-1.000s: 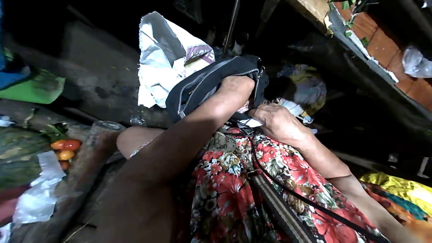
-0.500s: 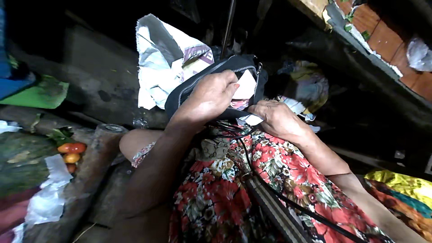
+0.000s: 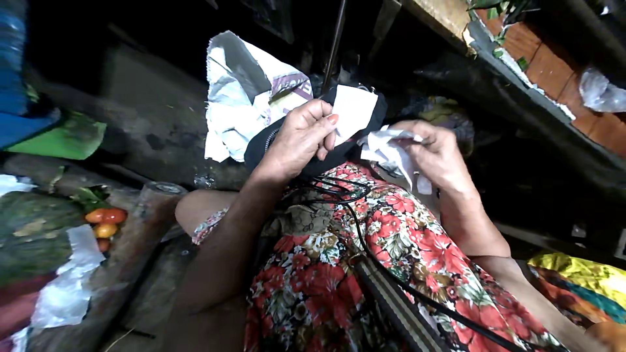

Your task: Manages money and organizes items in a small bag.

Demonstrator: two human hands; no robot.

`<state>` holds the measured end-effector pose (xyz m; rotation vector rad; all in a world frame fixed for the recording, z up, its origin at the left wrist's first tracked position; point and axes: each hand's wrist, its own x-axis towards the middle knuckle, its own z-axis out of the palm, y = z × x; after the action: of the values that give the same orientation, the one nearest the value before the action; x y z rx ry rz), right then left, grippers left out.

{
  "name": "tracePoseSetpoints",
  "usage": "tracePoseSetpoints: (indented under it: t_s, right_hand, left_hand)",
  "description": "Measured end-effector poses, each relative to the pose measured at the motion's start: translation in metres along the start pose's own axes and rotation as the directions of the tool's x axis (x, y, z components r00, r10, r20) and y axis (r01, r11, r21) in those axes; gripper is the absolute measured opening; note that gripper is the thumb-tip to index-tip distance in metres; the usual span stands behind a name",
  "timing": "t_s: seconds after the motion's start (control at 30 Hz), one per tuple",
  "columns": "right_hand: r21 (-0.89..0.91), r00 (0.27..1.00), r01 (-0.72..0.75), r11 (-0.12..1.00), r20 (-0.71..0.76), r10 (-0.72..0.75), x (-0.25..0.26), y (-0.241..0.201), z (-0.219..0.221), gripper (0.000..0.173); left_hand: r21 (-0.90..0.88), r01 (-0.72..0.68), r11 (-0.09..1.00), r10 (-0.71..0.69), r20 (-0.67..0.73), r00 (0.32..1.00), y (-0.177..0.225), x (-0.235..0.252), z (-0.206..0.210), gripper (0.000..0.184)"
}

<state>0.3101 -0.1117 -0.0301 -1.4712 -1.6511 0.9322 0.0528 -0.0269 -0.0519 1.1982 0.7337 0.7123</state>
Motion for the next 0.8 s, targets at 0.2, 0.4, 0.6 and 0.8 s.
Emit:
tracePoseSetpoints:
  t_s: [0.2, 0.4, 0.6, 0.8]
  right_hand:
    - [-0.143, 0.901, 0.171, 0.975, -0.377, -0.213, 0.031, 0.004, 0.004, 0.021]
    - [-0.069, 0.989, 0.146, 0.987, -0.028, -0.148, 0.029, -0.010, 0.046, 0.057]
    - [-0.014, 0.980, 0.191, 0.981, -0.047, -0.192, 0.027, 0.002, 0.057, 0.026]
    - [0.126, 0.991, -0.039, 0.991, -0.124, 0.055, 0.029, 0.006, 0.025, 0.017]
  left_hand:
    - [0.002, 0.000, 1.000, 0.000, 0.033, 0.999, -0.008, 0.001, 0.010, 0.012]
    - [0.094, 0.136, 0.986, -0.138, 0.014, 0.990, -0.008, 0.002, 0.022, 0.013]
    - [0.140, 0.172, 0.975, -0.172, -0.010, 0.985, -0.013, 0.001, 0.024, 0.009]
    - [0.616, 0.167, 0.770, -0.072, -0.176, 0.982, -0.004, 0.007, 0.028, 0.071]
